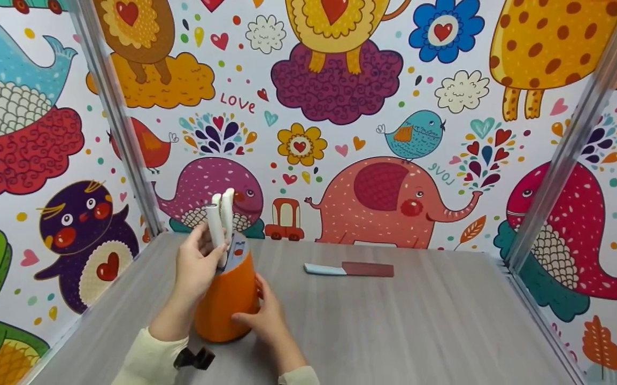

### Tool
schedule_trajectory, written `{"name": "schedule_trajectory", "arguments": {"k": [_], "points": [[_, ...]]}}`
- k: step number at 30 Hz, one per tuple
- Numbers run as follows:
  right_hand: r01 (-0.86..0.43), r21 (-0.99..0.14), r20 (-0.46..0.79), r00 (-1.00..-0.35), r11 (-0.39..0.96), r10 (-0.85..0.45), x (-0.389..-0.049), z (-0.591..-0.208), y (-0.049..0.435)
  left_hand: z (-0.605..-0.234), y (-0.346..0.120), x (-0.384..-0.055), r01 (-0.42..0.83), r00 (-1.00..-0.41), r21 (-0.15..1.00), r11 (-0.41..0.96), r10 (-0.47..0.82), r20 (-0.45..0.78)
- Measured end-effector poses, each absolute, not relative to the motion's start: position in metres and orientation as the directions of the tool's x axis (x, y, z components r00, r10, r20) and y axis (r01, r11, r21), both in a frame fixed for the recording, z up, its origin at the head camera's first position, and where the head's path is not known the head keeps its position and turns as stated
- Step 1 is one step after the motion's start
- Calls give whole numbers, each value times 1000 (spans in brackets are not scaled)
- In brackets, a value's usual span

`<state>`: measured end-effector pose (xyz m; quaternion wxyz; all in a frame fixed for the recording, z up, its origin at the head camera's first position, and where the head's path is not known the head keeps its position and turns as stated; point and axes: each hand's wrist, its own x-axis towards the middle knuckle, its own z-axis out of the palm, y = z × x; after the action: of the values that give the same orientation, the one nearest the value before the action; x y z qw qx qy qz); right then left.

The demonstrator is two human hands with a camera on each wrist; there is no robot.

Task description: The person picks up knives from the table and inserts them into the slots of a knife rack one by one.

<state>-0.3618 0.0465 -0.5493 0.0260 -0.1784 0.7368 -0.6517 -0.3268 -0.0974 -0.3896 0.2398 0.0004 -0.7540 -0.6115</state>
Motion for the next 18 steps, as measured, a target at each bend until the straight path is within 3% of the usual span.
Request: {"name": "schedule_trajectory", "arguments": {"k": [6,11,14,18], "points": [[-232,-969,196,-934,88,-298,-362,-549,46,-396,-96,-330,272,-881,924,268,-316,351],[-211,-973,176,-939,89,-296,-362,-550,46,-401,-94,-329,330,-830,898,290,-364,422],[-184,-979,152,-945,87,-288,-362,-551,46,-411,-96,-325,405,-745,840,360,-402,532],[-186,-978,154,-948,94,-277,-362,-550,47,-435,-104,-323,486,-563,700,523,-426,708]]}}
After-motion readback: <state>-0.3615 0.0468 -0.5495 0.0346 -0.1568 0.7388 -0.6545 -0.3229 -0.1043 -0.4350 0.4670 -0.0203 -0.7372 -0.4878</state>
